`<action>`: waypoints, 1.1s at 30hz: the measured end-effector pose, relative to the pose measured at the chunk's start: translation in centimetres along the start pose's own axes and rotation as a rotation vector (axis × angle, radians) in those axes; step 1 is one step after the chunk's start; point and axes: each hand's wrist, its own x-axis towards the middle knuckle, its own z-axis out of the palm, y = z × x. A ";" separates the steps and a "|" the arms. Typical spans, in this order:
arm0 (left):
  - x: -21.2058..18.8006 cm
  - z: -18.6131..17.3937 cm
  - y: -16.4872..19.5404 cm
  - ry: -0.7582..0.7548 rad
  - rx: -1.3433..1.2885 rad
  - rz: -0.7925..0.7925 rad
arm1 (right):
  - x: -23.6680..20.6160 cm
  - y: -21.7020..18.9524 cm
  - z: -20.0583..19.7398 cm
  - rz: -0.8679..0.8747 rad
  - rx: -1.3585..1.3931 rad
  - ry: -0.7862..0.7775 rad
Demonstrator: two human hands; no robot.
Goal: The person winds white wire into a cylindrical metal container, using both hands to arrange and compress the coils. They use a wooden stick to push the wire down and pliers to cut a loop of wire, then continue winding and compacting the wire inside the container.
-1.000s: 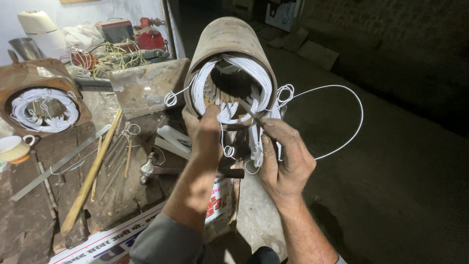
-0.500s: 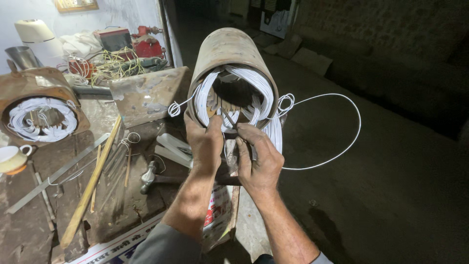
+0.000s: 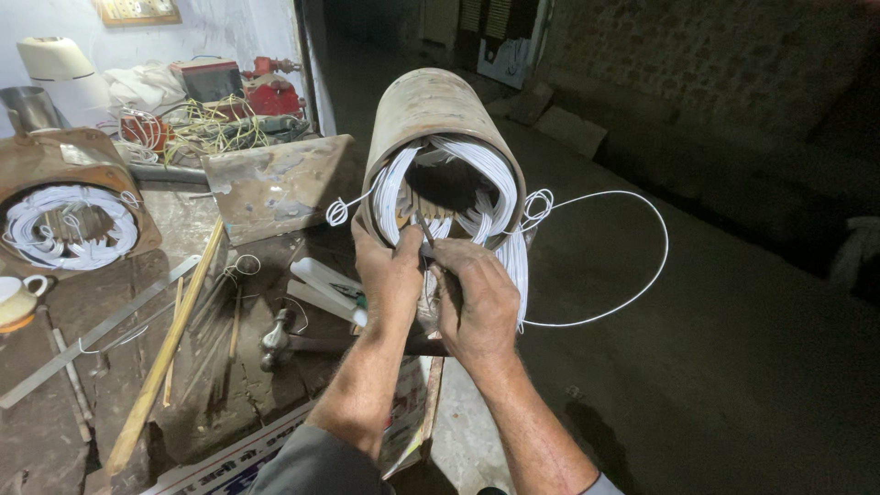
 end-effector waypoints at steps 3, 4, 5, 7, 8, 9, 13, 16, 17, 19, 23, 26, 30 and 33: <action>0.0 -0.2 0.2 -0.012 0.044 0.011 | 0.2 0.2 -0.2 -0.019 -0.050 -0.016; 0.0 -0.3 0.3 -0.008 0.094 -0.019 | 0.2 0.4 -0.4 -0.029 -0.038 -0.021; -0.2 -0.4 0.4 -0.005 0.145 -0.052 | 0.2 0.5 -0.4 -0.036 -0.026 -0.029; -0.4 -0.9 0.7 -0.033 0.201 -0.071 | 0.1 0.7 -0.5 -0.060 -0.027 -0.052; -0.6 -1.3 0.9 -0.066 0.205 -0.057 | 0.0 0.7 -0.5 -0.078 -0.042 -0.066; -0.8 -1.8 1.1 -0.100 0.209 -0.044 | 0.0 0.7 -0.4 -0.095 -0.058 -0.082; 0.0 -4.8 2.3 -0.291 0.256 -0.174 | 0.3 0.5 0.8 -0.094 -0.095 -0.062; 1.5 -6.1 3.1 -0.348 0.291 -0.302 | 1.4 0.4 2.0 -0.058 -0.213 -0.100; 1.8 -6.4 3.3 -0.372 0.296 -0.271 | 1.8 0.4 2.4 -0.037 -0.273 -0.137; 2.2 -6.7 3.8 -0.406 0.324 -0.259 | 2.7 0.5 2.9 0.027 -0.338 -0.220; 1.5 -7.3 4.8 -0.423 0.333 -0.322 | 2.6 0.5 2.4 0.005 -0.276 -0.241; 1.1 -7.7 5.5 -0.415 0.301 -0.315 | 1.3 0.1 1.3 -0.088 -0.205 -0.164; 1.6 -7.7 5.6 -0.409 0.274 -0.310 | -0.2 -0.5 0.5 -0.165 -0.249 -0.184; 1.9 -7.3 5.3 -0.430 0.246 -0.309 | -0.2 -0.9 0.6 -0.138 -0.365 -0.243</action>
